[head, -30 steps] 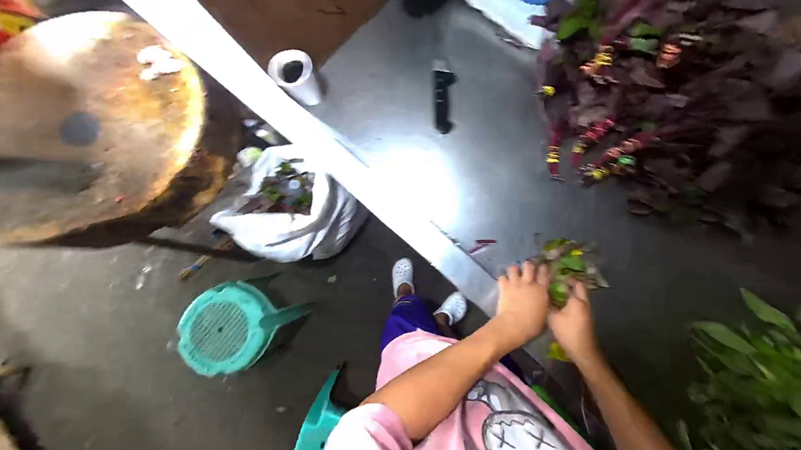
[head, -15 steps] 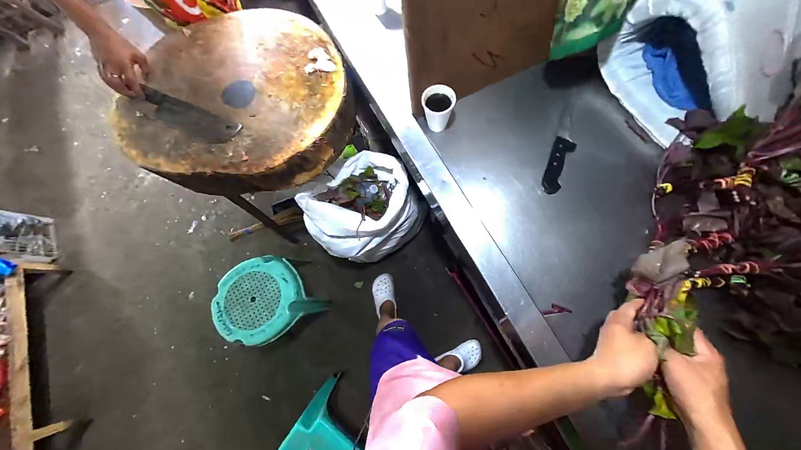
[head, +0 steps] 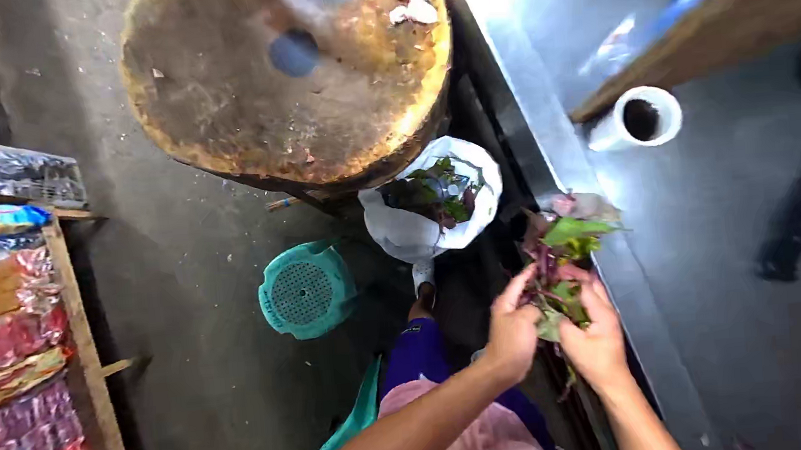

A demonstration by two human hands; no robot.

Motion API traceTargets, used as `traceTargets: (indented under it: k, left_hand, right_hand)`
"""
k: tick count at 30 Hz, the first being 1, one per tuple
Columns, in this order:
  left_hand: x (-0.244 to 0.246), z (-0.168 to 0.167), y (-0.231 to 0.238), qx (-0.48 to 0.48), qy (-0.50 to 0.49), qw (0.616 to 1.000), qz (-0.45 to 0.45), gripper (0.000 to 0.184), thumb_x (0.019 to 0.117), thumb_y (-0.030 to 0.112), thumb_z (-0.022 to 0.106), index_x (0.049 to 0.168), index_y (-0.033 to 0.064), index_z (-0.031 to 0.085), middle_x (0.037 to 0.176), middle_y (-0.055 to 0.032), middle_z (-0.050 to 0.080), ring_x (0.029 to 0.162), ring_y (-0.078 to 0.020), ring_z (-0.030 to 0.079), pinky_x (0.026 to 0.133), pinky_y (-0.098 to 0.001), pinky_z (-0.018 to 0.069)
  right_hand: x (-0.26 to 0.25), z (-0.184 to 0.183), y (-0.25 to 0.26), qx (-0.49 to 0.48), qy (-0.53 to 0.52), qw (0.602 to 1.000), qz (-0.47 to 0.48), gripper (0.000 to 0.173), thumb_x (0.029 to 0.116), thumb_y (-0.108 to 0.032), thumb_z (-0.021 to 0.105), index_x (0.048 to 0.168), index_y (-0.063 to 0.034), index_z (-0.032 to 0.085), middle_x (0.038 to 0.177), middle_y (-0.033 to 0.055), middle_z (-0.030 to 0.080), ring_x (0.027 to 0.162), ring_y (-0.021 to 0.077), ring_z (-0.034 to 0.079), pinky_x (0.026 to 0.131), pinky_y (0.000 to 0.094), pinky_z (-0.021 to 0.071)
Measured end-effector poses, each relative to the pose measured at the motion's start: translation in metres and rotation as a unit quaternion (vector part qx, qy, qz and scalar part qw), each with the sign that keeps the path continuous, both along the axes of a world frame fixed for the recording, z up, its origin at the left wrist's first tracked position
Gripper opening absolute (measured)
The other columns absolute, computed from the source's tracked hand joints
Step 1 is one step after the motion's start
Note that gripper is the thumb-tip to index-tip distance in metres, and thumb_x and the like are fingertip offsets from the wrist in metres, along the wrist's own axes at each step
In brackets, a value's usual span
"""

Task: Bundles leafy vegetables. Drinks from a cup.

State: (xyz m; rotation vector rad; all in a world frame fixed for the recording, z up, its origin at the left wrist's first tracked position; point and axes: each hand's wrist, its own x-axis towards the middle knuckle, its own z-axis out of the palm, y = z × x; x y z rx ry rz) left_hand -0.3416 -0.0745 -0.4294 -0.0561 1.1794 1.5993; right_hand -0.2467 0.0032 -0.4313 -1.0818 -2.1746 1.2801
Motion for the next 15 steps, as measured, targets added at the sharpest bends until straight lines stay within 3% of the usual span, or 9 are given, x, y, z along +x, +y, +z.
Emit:
traceTargets:
  k: [2, 4, 6, 7, 8, 10, 11, 13, 15]
  left_hand:
    - [-0.064, -0.048, 0.003, -0.031, -0.037, 0.997, 0.057, 0.063, 0.0912, -0.010, 0.040, 0.153, 0.0001, 0.041, 0.143, -0.0170, 0.055, 0.117, -0.0175, 0.062, 0.097, -0.0366, 0.0533]
    - [-0.130, -0.116, 0.011, -0.053, -0.066, 0.991, 0.101, 0.055, 0.0984, 0.002, 0.045, 0.153, 0.0042, 0.040, 0.138, -0.0151, 0.058, 0.114, -0.0199, 0.063, 0.094, -0.0401, 0.0549]
    - [-0.177, -0.189, 0.017, -0.124, -0.063, 0.982, 0.128, 0.051, 0.1044, 0.025, 0.051, 0.151, 0.0060, 0.043, 0.142, -0.0146, 0.055, 0.125, -0.0229, 0.057, 0.102, -0.0461, 0.0503]
    - [-0.189, -0.221, 0.016, -0.165, -0.045, 0.977, 0.125, 0.063, 0.1039, 0.034, 0.057, 0.157, 0.0084, 0.034, 0.154, -0.0162, 0.046, 0.138, -0.0271, 0.048, 0.110, -0.0518, 0.0450]
    - [-0.199, -0.245, 0.017, -0.199, -0.011, 0.974, 0.107, 0.082, 0.1008, 0.040, 0.062, 0.164, 0.0108, 0.019, 0.161, -0.0191, 0.035, 0.144, -0.0321, 0.041, 0.112, -0.0566, 0.0421]
    - [-0.209, -0.265, 0.017, -0.260, 0.087, 0.960, 0.055, 0.102, 0.0949, 0.038, 0.071, 0.165, 0.0069, 0.003, 0.155, -0.0273, 0.041, 0.137, -0.0359, 0.051, 0.110, -0.0531, 0.0474]
    - [-0.208, -0.263, 0.015, -0.282, 0.137, 0.949, 0.031, 0.103, 0.0930, 0.031, 0.073, 0.164, 0.0047, 0.004, 0.146, -0.0275, 0.051, 0.127, -0.0339, 0.060, 0.105, -0.0493, 0.0523]
    - [-0.198, -0.248, 0.004, -0.286, 0.206, 0.936, 0.009, 0.097, 0.0920, 0.019, 0.073, 0.164, 0.0061, 0.009, 0.151, -0.0250, 0.047, 0.130, -0.0307, 0.058, 0.108, -0.0446, 0.0513]
    - [-0.186, -0.231, -0.011, -0.272, 0.265, 0.925, 0.014, 0.075, 0.0959, 0.014, 0.066, 0.161, 0.0051, 0.029, 0.158, -0.0231, 0.038, 0.136, -0.0272, 0.055, 0.104, -0.0388, 0.0551]
  right_hand:
    - [-0.071, -0.046, 0.016, -0.063, -0.027, 0.997, 0.047, 0.027, 0.0766, 0.002, 0.059, 0.102, 0.0070, 0.068, 0.132, 0.0200, 0.061, 0.125, 0.0162, 0.058, 0.103, 0.0286, 0.0500]
    - [-0.141, -0.109, 0.045, -0.127, -0.103, 0.982, 0.096, 0.051, 0.0781, 0.000, 0.065, 0.129, 0.0058, 0.062, 0.141, 0.0226, 0.055, 0.129, 0.0230, 0.056, 0.105, 0.0369, 0.0497]
    - [-0.199, -0.179, 0.074, -0.133, -0.218, 0.953, 0.162, 0.086, 0.0804, -0.010, 0.075, 0.157, -0.0031, 0.036, 0.161, 0.0294, 0.028, 0.146, 0.0387, 0.036, 0.116, 0.0511, 0.0393]
    - [-0.217, -0.210, 0.082, -0.113, -0.256, 0.944, 0.173, 0.096, 0.0795, -0.018, 0.079, 0.161, -0.0078, 0.029, 0.163, 0.0321, 0.020, 0.149, 0.0447, 0.030, 0.117, 0.0559, 0.0374]
    - [-0.233, -0.233, 0.086, -0.094, -0.274, 0.942, 0.170, 0.098, 0.0799, -0.024, 0.079, 0.162, -0.0115, 0.028, 0.164, 0.0327, 0.015, 0.150, 0.0469, 0.027, 0.117, 0.0576, 0.0367]
    - [-0.258, -0.256, 0.086, -0.071, -0.254, 0.949, 0.174, 0.092, 0.0860, -0.035, 0.076, 0.162, -0.0116, 0.029, 0.167, 0.0275, 0.013, 0.153, 0.0424, 0.022, 0.120, 0.0575, 0.0329]
    - [-0.265, -0.263, 0.081, -0.062, -0.247, 0.950, 0.182, 0.089, 0.0886, -0.042, 0.074, 0.161, -0.0120, 0.032, 0.168, 0.0235, 0.014, 0.154, 0.0391, 0.021, 0.121, 0.0574, 0.0309]
    - [-0.270, -0.275, 0.068, -0.022, -0.282, 0.936, 0.211, 0.086, 0.0875, -0.053, 0.073, 0.158, -0.0175, 0.040, 0.169, 0.0183, 0.019, 0.154, 0.0383, 0.021, 0.121, 0.0640, 0.0254]
    - [-0.272, -0.290, 0.059, 0.053, -0.358, 0.898, 0.252, 0.080, 0.0875, -0.050, 0.073, 0.157, -0.0233, 0.042, 0.167, 0.0202, 0.024, 0.154, 0.0447, 0.018, 0.115, 0.0754, 0.0184]
